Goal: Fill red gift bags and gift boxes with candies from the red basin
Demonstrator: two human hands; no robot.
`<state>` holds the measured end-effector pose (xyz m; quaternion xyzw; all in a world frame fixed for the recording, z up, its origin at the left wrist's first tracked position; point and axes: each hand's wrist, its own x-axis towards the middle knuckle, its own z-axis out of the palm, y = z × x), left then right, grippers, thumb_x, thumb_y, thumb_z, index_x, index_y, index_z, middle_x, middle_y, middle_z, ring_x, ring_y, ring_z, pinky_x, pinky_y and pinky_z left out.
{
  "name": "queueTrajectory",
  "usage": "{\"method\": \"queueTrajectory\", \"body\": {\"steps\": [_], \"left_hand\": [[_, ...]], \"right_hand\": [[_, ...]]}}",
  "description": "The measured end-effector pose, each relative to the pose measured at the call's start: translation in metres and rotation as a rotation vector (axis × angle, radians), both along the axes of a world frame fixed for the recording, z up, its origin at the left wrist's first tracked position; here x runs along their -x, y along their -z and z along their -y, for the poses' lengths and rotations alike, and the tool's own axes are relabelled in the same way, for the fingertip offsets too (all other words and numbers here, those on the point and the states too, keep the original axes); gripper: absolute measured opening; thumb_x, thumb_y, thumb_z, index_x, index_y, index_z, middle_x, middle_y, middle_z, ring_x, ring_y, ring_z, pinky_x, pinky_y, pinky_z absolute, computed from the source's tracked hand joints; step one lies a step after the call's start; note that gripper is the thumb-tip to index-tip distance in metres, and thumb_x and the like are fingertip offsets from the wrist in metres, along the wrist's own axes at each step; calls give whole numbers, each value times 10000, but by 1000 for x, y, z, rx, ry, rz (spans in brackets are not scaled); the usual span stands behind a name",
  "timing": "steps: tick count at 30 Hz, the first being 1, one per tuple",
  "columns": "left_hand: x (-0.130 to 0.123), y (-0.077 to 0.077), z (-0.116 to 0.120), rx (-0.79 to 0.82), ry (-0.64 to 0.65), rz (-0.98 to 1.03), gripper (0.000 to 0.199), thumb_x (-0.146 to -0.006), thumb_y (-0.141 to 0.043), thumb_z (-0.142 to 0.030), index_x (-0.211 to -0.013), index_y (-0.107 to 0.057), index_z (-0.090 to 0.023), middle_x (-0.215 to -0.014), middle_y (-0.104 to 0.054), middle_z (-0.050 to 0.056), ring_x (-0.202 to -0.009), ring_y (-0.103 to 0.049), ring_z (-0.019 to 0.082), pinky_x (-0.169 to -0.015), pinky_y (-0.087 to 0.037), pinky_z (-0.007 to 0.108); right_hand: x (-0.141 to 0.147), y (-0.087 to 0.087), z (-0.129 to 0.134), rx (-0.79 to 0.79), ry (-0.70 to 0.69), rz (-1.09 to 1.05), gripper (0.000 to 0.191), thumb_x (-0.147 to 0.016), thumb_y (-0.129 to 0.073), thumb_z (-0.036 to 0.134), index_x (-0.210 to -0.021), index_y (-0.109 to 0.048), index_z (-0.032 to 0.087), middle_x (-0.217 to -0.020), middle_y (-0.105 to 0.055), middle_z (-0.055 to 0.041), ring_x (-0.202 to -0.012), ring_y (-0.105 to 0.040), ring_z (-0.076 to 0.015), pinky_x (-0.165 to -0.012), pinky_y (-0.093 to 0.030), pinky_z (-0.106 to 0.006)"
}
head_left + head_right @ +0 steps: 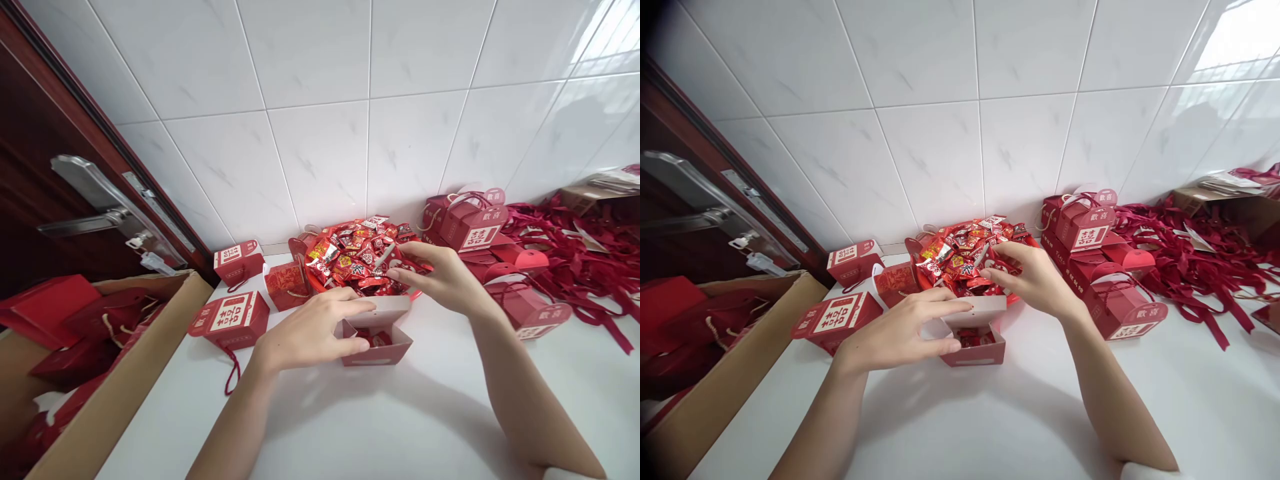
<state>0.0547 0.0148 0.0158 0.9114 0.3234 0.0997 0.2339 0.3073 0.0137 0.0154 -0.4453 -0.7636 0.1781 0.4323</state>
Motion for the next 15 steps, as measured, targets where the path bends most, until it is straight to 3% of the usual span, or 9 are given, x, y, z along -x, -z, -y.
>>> {"method": "queueTrajectory", "body": {"steps": [4,7,10,12,15], "left_hand": [[3,4,-5,5,-31,24,468,-875,-704,-431,-1316,-668,-277,-1190,-680,73,-1084,-646,261,-919,-504,342],[4,8,-9,22,-23,51,515,-835,-749,-348,-1336,-656,-268,-1227,-679,72,-1069,-661,250,-941,-503,340],[2,11,-14,23,-17,123,410,-867,-651,-173,-1265,-702,-257,-1145,-710,51,-994,-678,206,-904,-514,309],[1,13,-17,10,-50,224,362,-871,-622,-152,-1201,-734,-246,-1042,-732,38,-915,-682,187,-849,-530,293],[0,16,-22,-36,-157,436,346,-870,-649,-212,-1205,-732,-233,-1053,-745,48,-879,-684,183,-815,-552,291]], "right_hand": [[5,30,-38,60,114,-26,344,-854,-703,515,-985,-726,197,-839,-734,-38,-730,-656,-211,-663,-516,-311],[9,43,-53,75,111,-64,379,-870,-681,458,-1157,-692,211,-1087,-757,-84,-952,-709,-269,-843,-550,-392],[6,41,-51,46,119,-98,406,-894,-655,470,-1205,-686,210,-1242,-718,-122,-1152,-666,-302,-999,-505,-468],[1,32,-42,51,37,-134,442,-897,-656,503,-1231,-685,214,-1258,-712,-127,-1188,-655,-298,-1030,-498,-471],[-4,19,-28,162,-260,-142,652,-826,-745,533,-1387,-598,236,-1314,-684,-131,-1200,-658,-298,-993,-542,-440]]}}
